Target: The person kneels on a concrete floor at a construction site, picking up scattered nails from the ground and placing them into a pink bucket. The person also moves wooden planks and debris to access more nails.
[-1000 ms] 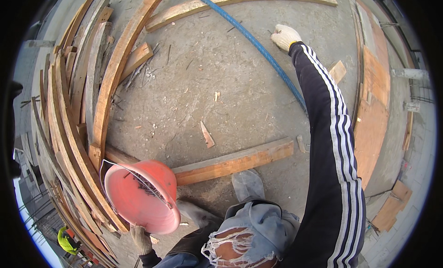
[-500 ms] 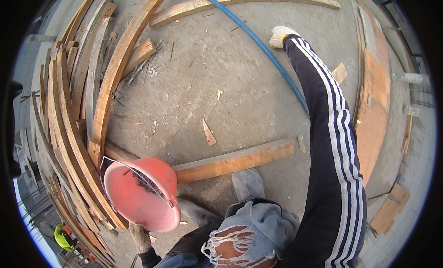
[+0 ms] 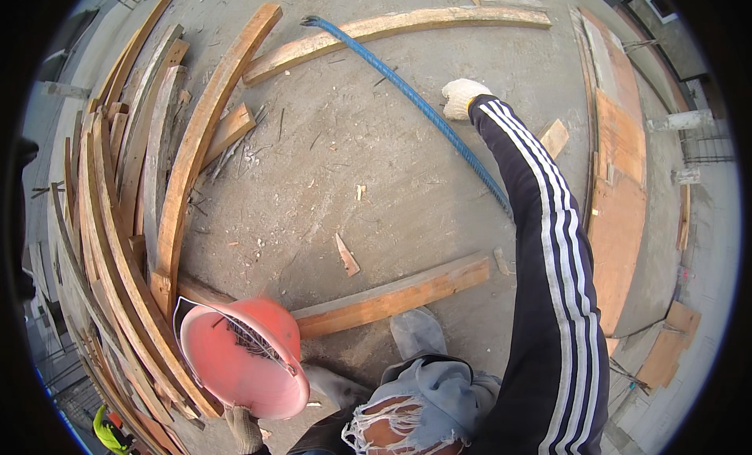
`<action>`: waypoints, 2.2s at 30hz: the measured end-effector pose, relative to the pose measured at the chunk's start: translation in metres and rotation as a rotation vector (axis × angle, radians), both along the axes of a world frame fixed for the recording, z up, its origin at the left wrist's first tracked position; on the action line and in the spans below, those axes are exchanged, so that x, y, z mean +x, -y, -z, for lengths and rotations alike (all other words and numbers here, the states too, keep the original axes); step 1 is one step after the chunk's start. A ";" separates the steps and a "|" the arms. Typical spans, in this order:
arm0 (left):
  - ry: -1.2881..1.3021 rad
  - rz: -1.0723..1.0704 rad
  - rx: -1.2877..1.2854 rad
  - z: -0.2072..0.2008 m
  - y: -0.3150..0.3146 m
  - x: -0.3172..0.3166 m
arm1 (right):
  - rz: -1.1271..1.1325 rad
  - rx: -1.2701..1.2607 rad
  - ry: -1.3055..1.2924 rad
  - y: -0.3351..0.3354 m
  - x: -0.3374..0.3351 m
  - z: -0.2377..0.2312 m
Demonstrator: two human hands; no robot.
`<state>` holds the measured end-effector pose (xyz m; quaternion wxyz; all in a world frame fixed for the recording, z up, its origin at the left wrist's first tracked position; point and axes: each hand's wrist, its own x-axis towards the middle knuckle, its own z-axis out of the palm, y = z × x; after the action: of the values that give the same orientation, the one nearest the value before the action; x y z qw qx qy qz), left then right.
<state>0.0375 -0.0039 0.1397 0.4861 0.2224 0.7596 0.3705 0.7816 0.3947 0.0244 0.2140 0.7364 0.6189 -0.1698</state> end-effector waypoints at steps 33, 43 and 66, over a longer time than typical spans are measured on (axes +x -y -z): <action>-0.001 0.102 -0.023 -0.010 -0.008 0.007 | -0.741 0.638 -1.394 0.101 -0.295 -0.155; 0.009 0.059 0.004 0.013 0.007 -0.015 | 0.217 0.539 -0.122 0.045 -0.071 0.042; -0.089 0.019 -0.103 -0.006 0.017 -0.014 | -0.189 0.356 -0.182 -0.123 -0.159 0.027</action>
<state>0.0231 -0.0206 0.1459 0.4662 0.2207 0.7964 0.3159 0.6228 0.5177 -0.0028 0.0389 0.6829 0.7223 -0.1026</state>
